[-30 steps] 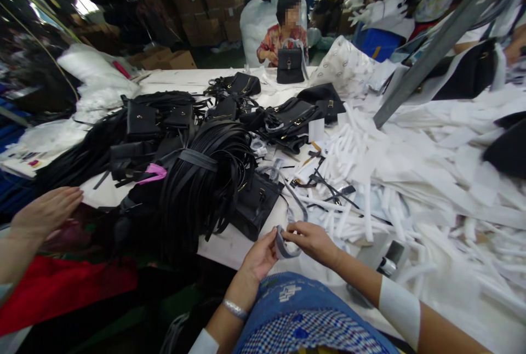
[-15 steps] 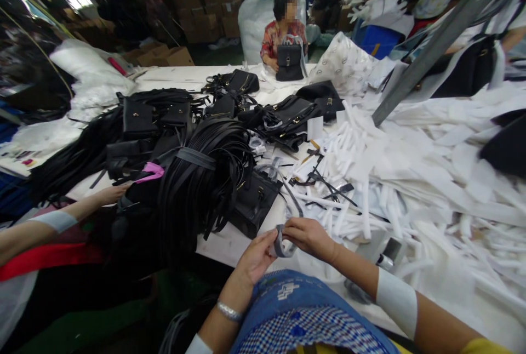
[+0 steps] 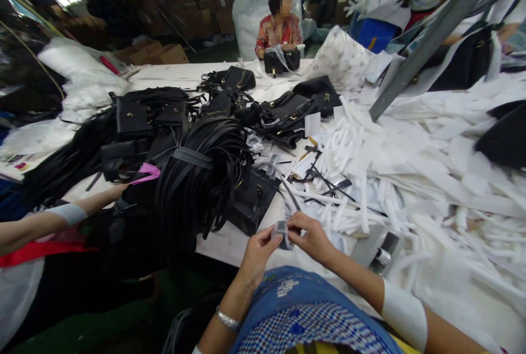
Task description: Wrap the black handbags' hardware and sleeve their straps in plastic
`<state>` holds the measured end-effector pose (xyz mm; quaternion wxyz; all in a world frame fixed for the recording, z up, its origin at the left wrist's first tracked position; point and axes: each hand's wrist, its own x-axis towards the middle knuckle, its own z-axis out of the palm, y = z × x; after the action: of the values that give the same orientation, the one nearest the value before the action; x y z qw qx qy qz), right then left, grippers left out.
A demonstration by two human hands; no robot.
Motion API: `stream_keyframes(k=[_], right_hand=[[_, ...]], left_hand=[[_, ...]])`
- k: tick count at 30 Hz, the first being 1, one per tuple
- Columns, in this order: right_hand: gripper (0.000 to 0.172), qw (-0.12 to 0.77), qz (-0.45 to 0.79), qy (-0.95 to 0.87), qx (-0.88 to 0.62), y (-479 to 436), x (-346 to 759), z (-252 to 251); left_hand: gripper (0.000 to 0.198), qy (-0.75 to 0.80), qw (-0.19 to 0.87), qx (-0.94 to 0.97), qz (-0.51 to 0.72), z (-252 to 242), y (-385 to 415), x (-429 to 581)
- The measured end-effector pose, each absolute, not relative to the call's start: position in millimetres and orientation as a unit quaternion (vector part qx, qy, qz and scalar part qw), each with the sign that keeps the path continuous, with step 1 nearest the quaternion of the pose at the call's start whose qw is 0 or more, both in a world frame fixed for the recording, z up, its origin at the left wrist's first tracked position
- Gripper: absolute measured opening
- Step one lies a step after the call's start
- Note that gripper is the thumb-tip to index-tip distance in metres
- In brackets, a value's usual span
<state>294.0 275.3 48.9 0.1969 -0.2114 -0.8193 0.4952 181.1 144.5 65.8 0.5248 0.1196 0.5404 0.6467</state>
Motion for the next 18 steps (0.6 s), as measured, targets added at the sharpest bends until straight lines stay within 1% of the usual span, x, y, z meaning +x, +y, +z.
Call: stream_keyframes(k=[2,4,7,9,11,14,17,18], right_hand=[[0.006,0.185,0.513,-0.803,-0.238,275.1,293.8,53.9],[0.007,0.172,0.538,-0.779,-0.273,272.4,292.5,58.1],[0.009,0.133,0.61,-0.706,-0.335,263.6,289.3,60.5],[0.011,0.108,0.659,-0.646,-0.369,257.2,287.9,58.9],[0.015,0.095,0.681,-0.617,-0.383,253.0,288.7,55.9],[0.023,0.114,0.639,-0.69,-0.32,254.1,294.4,52.4],[0.025,0.16,0.504,-0.831,-0.175,261.9,301.8,52.9],[0.028,0.164,0.452,-0.867,-0.131,264.9,303.5,53.6]], left_hand=[[0.042,0.557,0.51,0.136,0.641,65.9,144.5,179.8],[0.037,0.574,0.49,0.147,0.639,65.2,144.8,179.2],[0.03,0.594,0.467,0.154,0.636,63.7,145.8,180.1],[0.031,0.601,0.467,0.147,0.632,62.5,146.4,181.1],[0.032,0.614,0.459,0.138,0.627,60.8,146.6,181.3],[0.031,0.618,0.452,0.099,0.636,57.6,146.6,178.8],[0.029,0.552,0.494,-0.019,0.671,54.0,146.6,173.7],[0.029,0.527,0.512,-0.06,0.676,52.7,146.5,172.2]])
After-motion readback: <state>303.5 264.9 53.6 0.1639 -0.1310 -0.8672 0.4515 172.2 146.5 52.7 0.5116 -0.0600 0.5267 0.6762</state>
